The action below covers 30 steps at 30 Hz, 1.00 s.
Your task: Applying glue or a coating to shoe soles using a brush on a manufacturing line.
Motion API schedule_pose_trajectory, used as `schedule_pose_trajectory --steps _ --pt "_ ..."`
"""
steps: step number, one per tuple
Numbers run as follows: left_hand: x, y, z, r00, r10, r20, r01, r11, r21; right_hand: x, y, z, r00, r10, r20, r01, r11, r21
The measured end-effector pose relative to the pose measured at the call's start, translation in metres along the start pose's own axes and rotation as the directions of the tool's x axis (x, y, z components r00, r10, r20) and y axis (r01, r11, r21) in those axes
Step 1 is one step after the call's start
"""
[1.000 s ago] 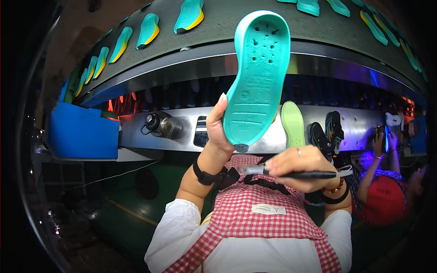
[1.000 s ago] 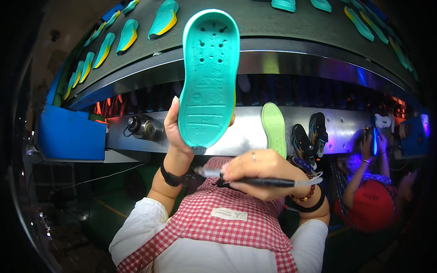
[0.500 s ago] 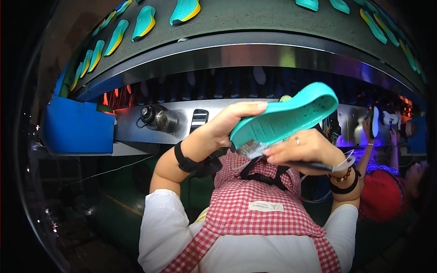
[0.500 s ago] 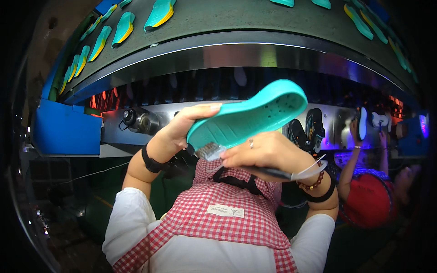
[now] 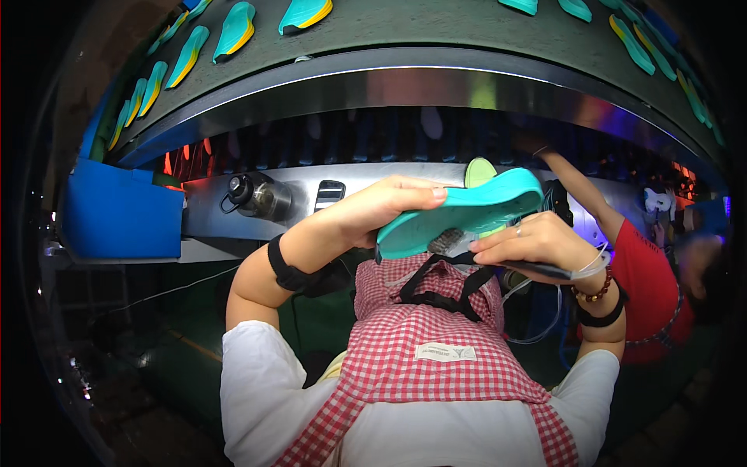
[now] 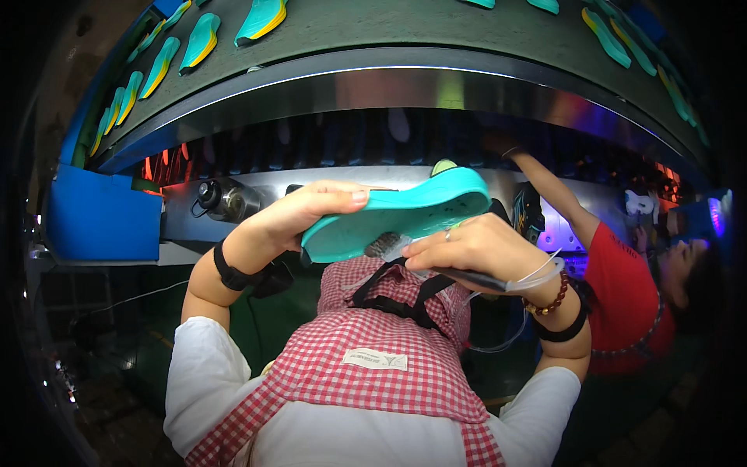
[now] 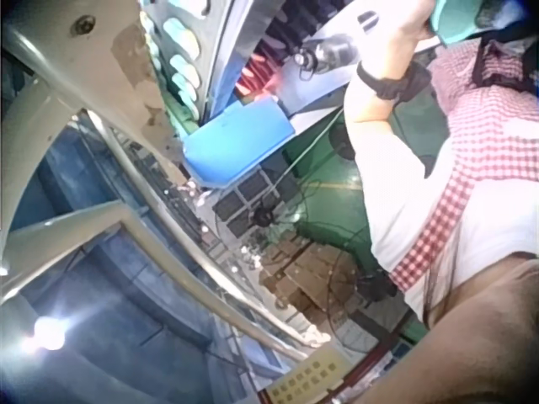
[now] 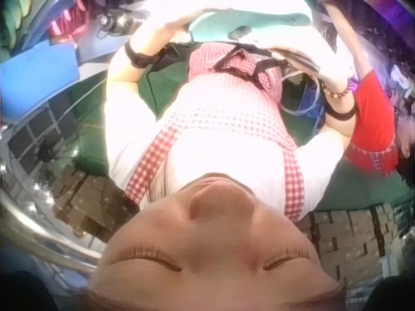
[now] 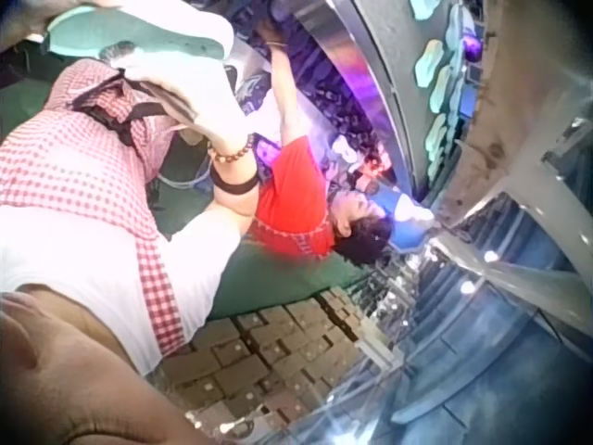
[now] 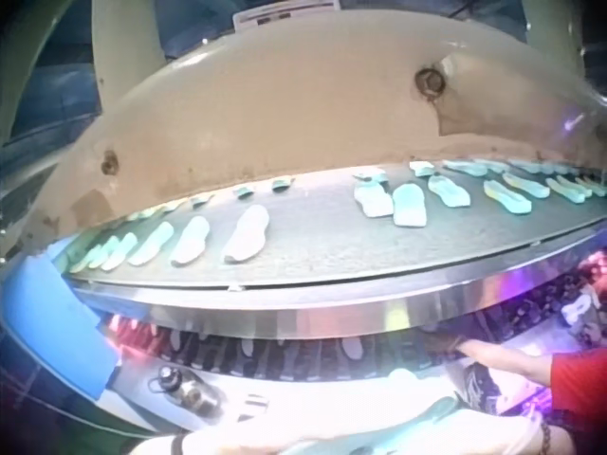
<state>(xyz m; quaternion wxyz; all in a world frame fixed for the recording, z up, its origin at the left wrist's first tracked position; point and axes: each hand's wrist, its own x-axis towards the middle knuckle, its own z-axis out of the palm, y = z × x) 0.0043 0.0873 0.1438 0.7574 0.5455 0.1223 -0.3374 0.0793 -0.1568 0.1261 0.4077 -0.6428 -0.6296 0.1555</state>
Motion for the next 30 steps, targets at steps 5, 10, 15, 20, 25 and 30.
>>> schedule_pose_trajectory --steps 5,10,15,20,25,30 --pt "-0.005 -0.006 -0.008 1.000 -0.018 -0.008 0.016 0.987 -0.160 0.002 0.000 -0.011 0.995 0.042 0.095 -0.036 0.997 -0.067" --pt "-0.008 -0.009 -0.014 0.999 -0.016 -0.033 0.015 1.000 -0.022 -0.020 0.010 0.004 0.998 0.069 0.013 -0.070 0.993 0.093" --pt "-0.012 -0.009 -0.011 0.996 0.073 -0.048 -0.074 0.997 -0.018 -0.027 0.020 0.011 0.969 0.130 -0.211 -0.101 0.985 0.142" --pt "-0.004 -0.022 -0.028 0.997 0.060 -0.055 -0.065 0.994 -0.089 -0.036 0.021 0.029 0.967 0.244 -0.078 -0.217 0.942 0.256" --pt "0.030 -0.050 -0.008 0.991 0.135 -0.004 -0.120 0.866 -0.485 -0.008 0.014 0.057 0.814 0.515 -0.269 -0.211 0.693 0.689" --pt "0.043 -0.069 -0.018 0.989 0.149 -0.012 -0.130 0.821 -0.556 -0.007 0.035 0.093 0.635 0.573 -0.518 -0.153 0.751 0.643"
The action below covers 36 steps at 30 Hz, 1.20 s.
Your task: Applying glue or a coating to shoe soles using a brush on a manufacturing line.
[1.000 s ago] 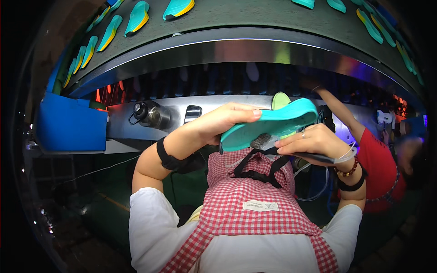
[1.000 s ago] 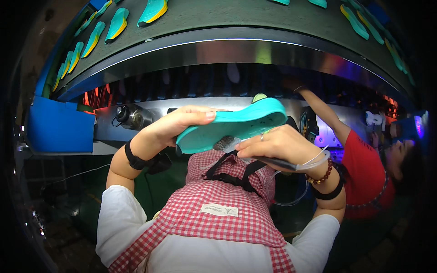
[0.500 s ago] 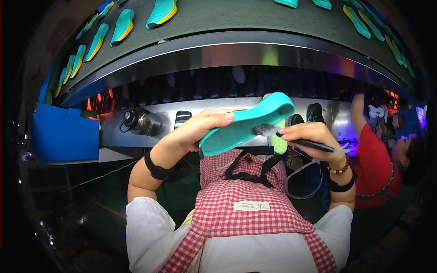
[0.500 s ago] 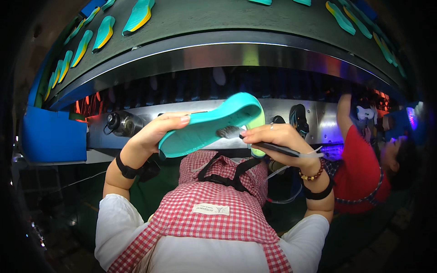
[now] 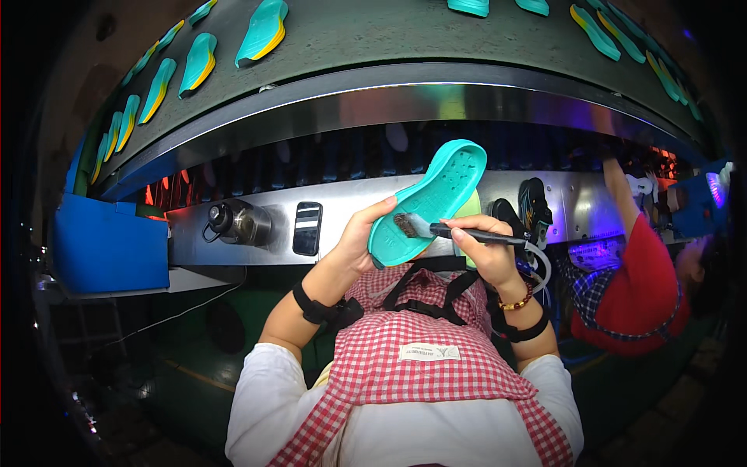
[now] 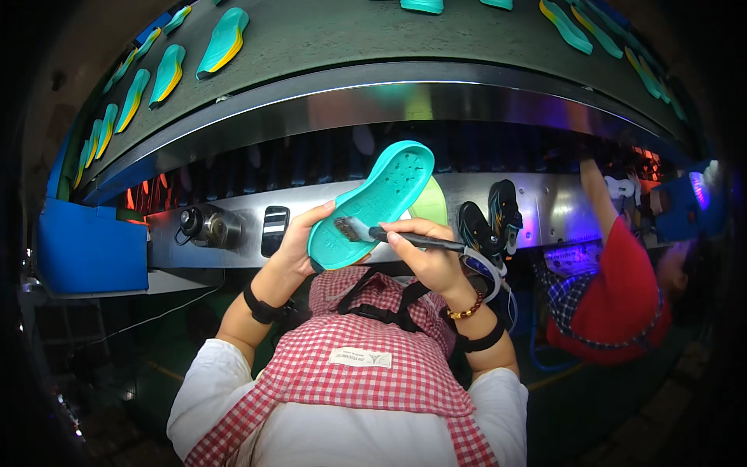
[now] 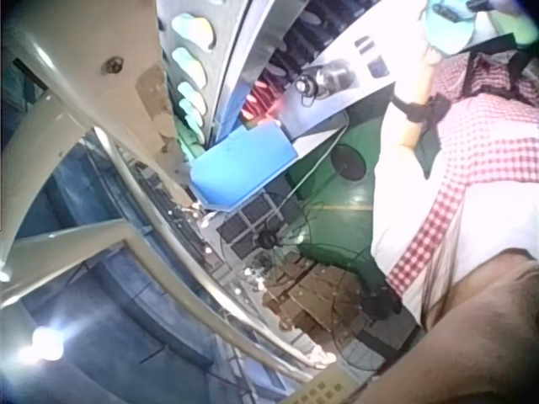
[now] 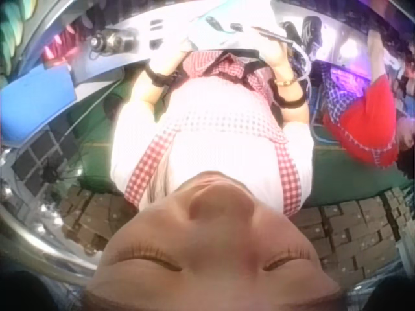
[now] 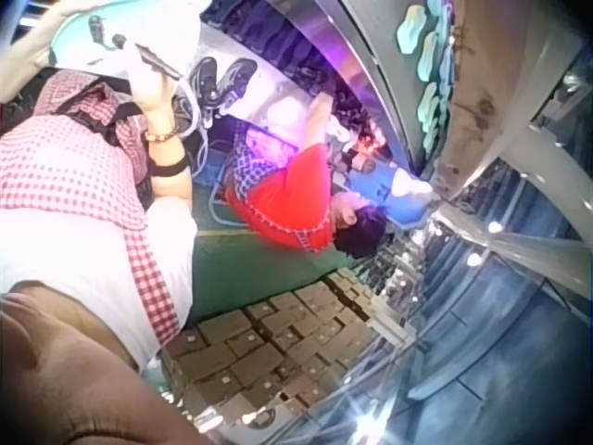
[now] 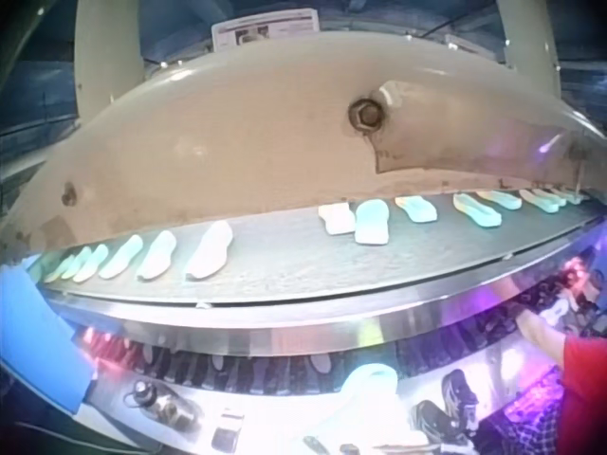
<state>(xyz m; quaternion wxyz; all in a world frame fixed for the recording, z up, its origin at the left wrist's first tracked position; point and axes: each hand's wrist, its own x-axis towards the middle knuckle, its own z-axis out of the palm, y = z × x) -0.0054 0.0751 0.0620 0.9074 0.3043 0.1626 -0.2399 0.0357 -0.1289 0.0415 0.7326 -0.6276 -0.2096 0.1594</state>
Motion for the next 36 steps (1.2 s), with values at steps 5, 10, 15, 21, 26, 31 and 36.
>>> schedule_pose_trajectory --steps 5,10,15,21,26,31,36 --pt "0.012 -0.014 -0.011 0.994 0.081 -0.075 -0.087 0.993 -0.075 -0.007 0.010 0.005 0.989 -0.109 -0.097 0.084 0.970 -0.227" --pt "0.017 -0.022 -0.014 0.987 0.103 -0.127 -0.109 0.993 -0.040 -0.003 0.022 0.004 0.944 -0.180 -0.277 0.090 0.947 -0.309" --pt "0.026 -0.025 -0.023 0.989 0.121 -0.089 -0.125 0.992 -0.035 0.003 0.027 0.006 0.912 -0.313 -0.266 0.161 0.868 -0.469" --pt "0.027 -0.045 0.004 0.995 0.039 -0.091 -0.044 0.998 -0.046 0.018 0.039 -0.020 0.847 -0.356 -0.396 0.061 0.804 -0.592" --pt "0.024 -0.032 -0.013 0.992 0.103 -0.075 -0.103 0.995 0.011 -0.024 0.004 -0.014 0.979 0.060 -0.197 -0.112 0.958 -0.263" --pt "0.009 0.026 0.035 0.937 0.347 0.050 -0.350 0.928 0.123 -0.071 -0.008 -0.066 0.967 0.017 -0.252 0.146 0.779 0.610" --pt "0.071 0.129 0.054 0.759 0.515 0.398 -0.364 0.843 -0.397 -0.086 0.010 -0.080 0.872 0.164 -0.462 0.188 0.758 0.624"
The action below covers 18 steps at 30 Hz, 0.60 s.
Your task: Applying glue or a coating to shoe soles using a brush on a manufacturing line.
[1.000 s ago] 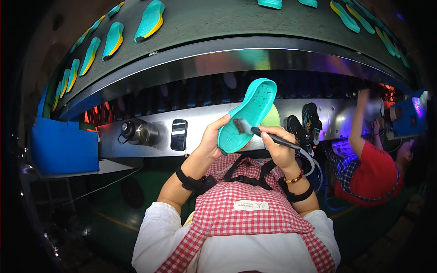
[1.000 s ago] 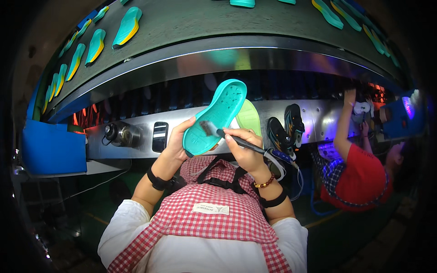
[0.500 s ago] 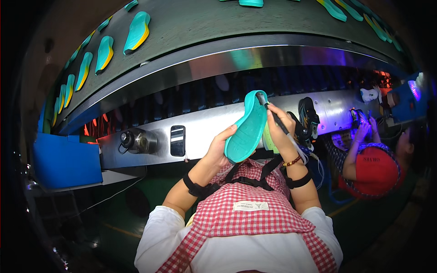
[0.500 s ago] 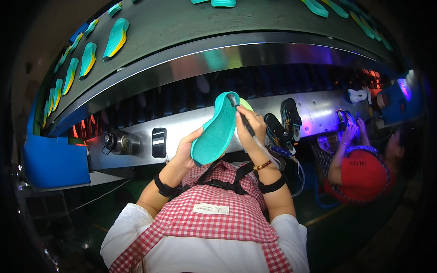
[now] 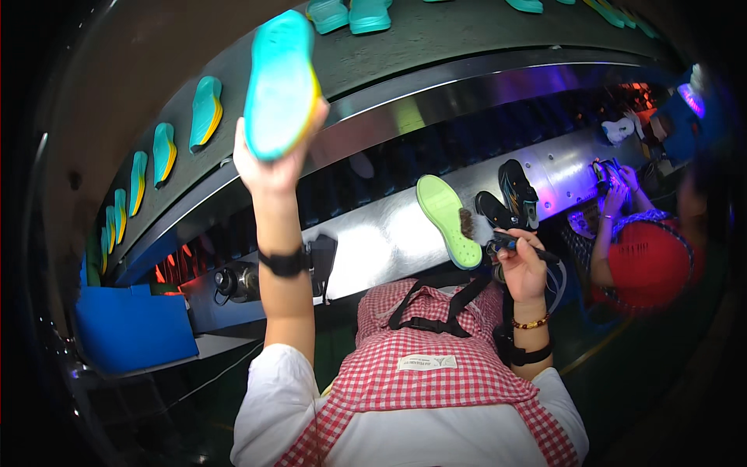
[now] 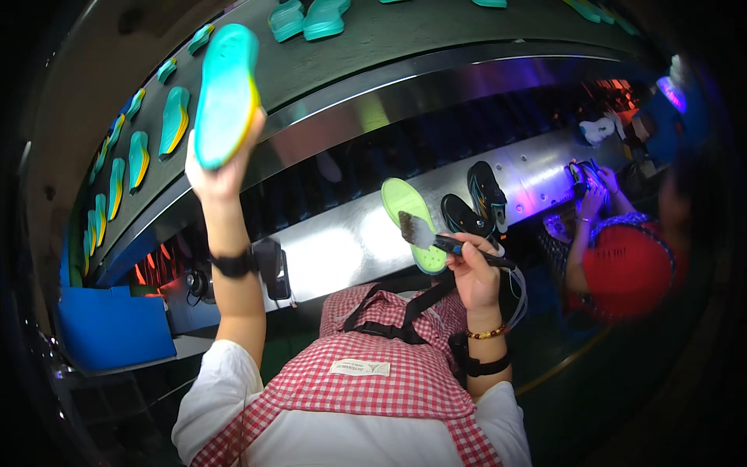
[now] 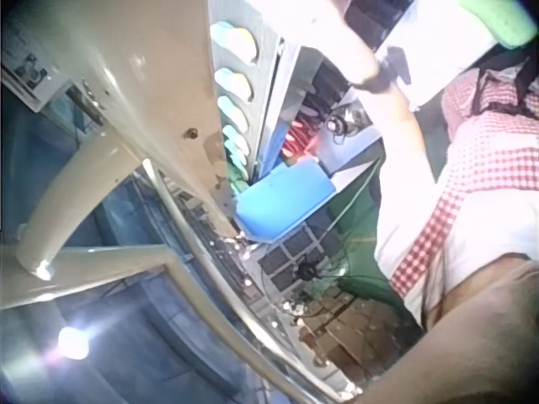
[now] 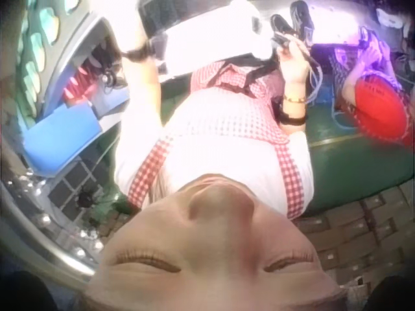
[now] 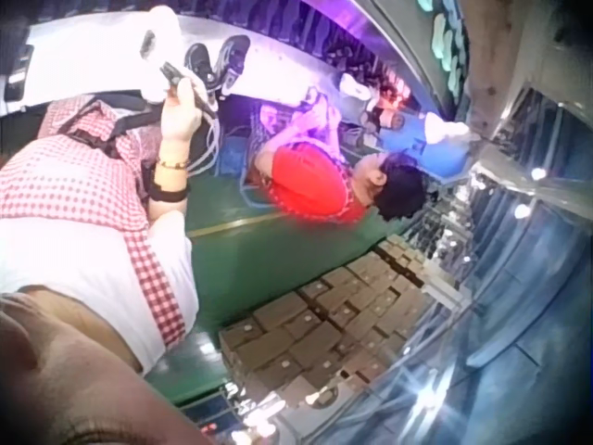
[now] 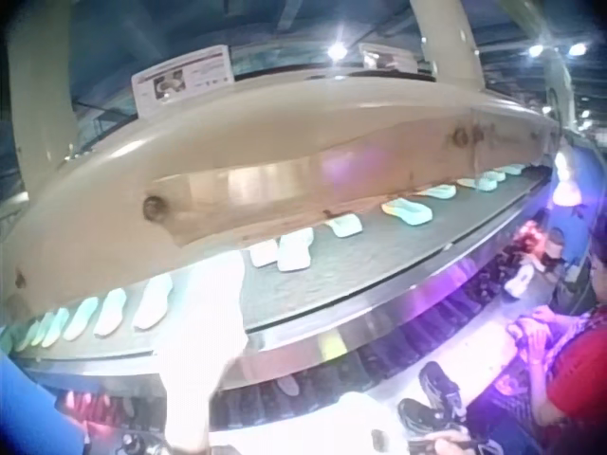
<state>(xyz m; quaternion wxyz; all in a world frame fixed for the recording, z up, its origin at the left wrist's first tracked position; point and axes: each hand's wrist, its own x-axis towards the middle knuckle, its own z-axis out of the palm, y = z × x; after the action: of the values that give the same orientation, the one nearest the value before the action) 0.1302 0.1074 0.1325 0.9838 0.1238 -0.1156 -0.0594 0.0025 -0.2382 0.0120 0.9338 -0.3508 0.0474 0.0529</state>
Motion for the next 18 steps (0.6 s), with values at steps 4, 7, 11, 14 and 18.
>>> schedule_pose_trajectory --steps 4,7,11,14,18 --pt "0.027 -0.038 0.004 0.912 0.128 -0.390 -0.067 0.984 0.166 -0.017 0.005 -0.019 0.994 -0.012 -0.112 0.009 1.000 -0.025" --pt "0.007 -0.093 -0.029 0.868 -0.425 -0.258 0.492 0.806 0.329 -0.027 -0.001 -0.032 0.967 -0.069 -0.246 0.082 0.996 0.044" --pt "0.015 -0.102 -0.147 0.591 -0.403 -0.699 0.670 0.728 0.147 -0.034 0.008 -0.043 0.956 -0.052 -0.287 0.062 0.998 0.024" --pt "0.023 -0.097 -0.257 0.307 -0.218 -0.926 0.466 0.883 -0.053 -0.042 0.013 -0.053 0.935 -0.040 -0.352 0.056 0.998 0.037" --pt "0.042 -0.101 -0.337 0.186 -0.175 -0.967 0.356 0.929 -0.100 -0.051 0.021 -0.066 0.898 -0.065 -0.436 0.103 0.993 0.063"
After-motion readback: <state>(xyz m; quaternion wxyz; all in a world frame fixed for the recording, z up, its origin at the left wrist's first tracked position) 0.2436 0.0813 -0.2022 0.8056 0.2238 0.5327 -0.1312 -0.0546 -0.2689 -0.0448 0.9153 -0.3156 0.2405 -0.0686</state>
